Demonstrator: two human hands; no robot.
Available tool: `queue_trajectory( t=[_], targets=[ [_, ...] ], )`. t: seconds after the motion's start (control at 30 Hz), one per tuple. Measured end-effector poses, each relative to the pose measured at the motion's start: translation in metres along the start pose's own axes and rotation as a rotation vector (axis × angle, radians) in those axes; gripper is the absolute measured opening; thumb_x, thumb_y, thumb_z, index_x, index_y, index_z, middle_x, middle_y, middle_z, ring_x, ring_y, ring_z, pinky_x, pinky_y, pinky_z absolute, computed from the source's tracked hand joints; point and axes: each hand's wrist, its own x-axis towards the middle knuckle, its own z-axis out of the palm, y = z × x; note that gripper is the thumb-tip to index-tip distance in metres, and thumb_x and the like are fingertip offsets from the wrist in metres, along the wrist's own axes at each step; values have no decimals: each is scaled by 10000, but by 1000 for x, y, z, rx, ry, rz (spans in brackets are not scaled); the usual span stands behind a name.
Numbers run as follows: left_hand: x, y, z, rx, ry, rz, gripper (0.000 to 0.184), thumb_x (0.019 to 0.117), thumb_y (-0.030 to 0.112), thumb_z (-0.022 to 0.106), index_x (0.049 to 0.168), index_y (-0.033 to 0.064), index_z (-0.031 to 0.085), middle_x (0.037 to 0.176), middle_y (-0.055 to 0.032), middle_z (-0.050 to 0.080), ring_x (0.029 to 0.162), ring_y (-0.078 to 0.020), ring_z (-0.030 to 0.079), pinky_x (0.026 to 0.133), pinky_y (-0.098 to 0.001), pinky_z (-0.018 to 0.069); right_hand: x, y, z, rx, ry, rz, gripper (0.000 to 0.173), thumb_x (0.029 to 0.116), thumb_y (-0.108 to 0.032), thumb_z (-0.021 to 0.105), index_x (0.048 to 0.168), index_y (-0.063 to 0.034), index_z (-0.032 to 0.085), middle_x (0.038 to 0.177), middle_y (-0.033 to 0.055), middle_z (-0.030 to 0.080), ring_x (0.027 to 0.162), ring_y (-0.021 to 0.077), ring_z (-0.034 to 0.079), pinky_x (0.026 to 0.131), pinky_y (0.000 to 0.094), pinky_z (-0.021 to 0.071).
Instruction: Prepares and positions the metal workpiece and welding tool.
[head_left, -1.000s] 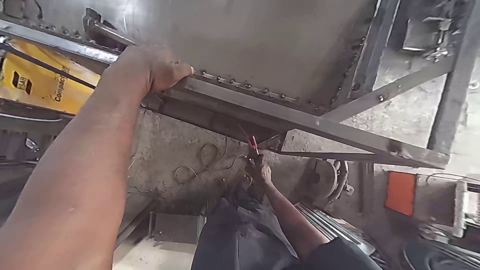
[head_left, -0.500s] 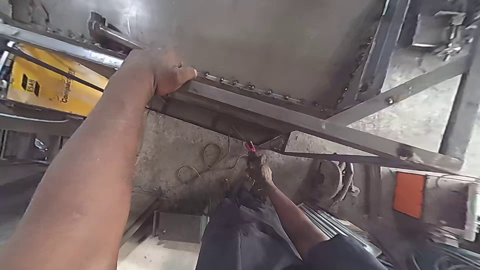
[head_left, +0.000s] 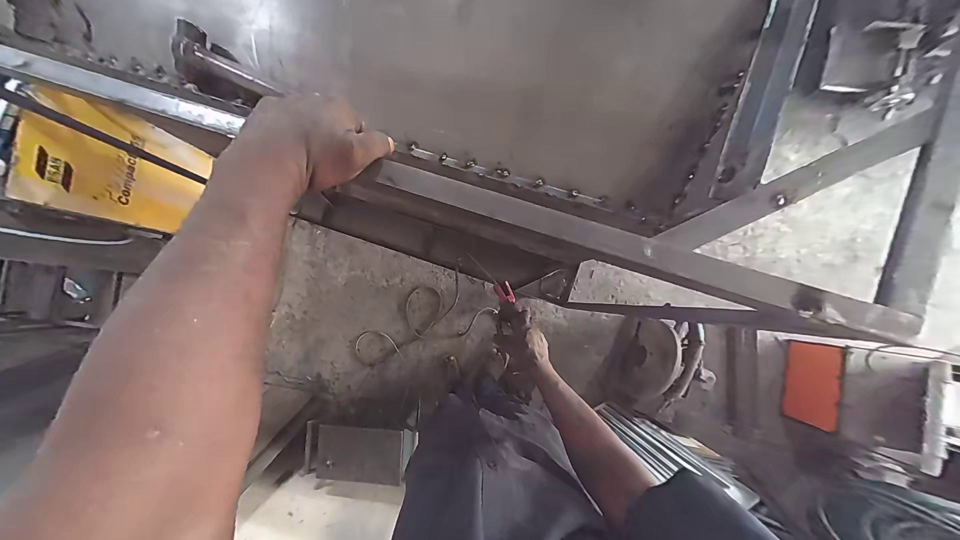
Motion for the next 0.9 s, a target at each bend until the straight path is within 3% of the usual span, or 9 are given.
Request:
queue_trajectory(
  t=[0.2, 0.3, 0.5, 0.63, 0.7, 0.9],
  targets=[
    [-1, 5, -5, 1, -46, -22, 784, 1027, 682, 190, 1069, 93, 705, 1116, -256, 688, 1115, -497, 632, 839, -785, 414, 4, -4, -7, -24, -16, -2, 936, 740, -590, 774, 1473, -112, 440, 1202, 177, 694, 1066, 370, 697, 867, 618, 556],
    [-1, 1, -7, 7, -7, -8, 766, 1008, 688, 190, 1007, 120, 703, 1053, -241, 695, 1061, -479, 651, 801, -768, 426, 6, -6, -9, -30, -7, 8, 957, 726, -622, 767, 1494, -153, 440, 1193, 168, 706, 1066, 367, 701, 867, 619, 557],
    [-4, 3, -6, 8, -13, 9, 742, 1023, 665, 189, 967, 118, 686, 1014, -233, 691, 1036, -475, 650, 783, -757, 423, -15, -3, -19, -62, -23, 32, 971, 737, -635, 761, 1493, -131, 418, 1147, 180, 709, 1041, 377, 704, 849, 612, 563],
    [-4, 5, -6, 0, -35, 5, 735, 1039, 649, 202, 1057, 126, 716, 1107, -235, 697, 1113, -481, 637, 840, -775, 418, 2, -3, -3, -52, -54, -42, 998, 722, -603, 769, 1512, -116, 402, 1187, 177, 701, 1062, 375, 699, 871, 619, 559],
    [-3, 5, -7, -2, -28, 10, 715, 1039, 643, 210, 1058, 132, 710, 1102, -225, 698, 1108, -471, 640, 838, -769, 421, 8, -5, -1, -30, -62, -61, 945, 724, -608, 777, 1461, -116, 449, 1189, 179, 697, 1067, 374, 696, 875, 624, 553],
    [-2, 2, -4, 9, 1, -2, 750, 996, 690, 194, 987, 130, 693, 1055, -221, 700, 1070, -458, 652, 811, -747, 430, -4, -3, -8, -79, -48, -30, 975, 735, -643, 751, 1490, -120, 425, 1150, 177, 711, 1031, 377, 709, 851, 621, 563]
  ],
)
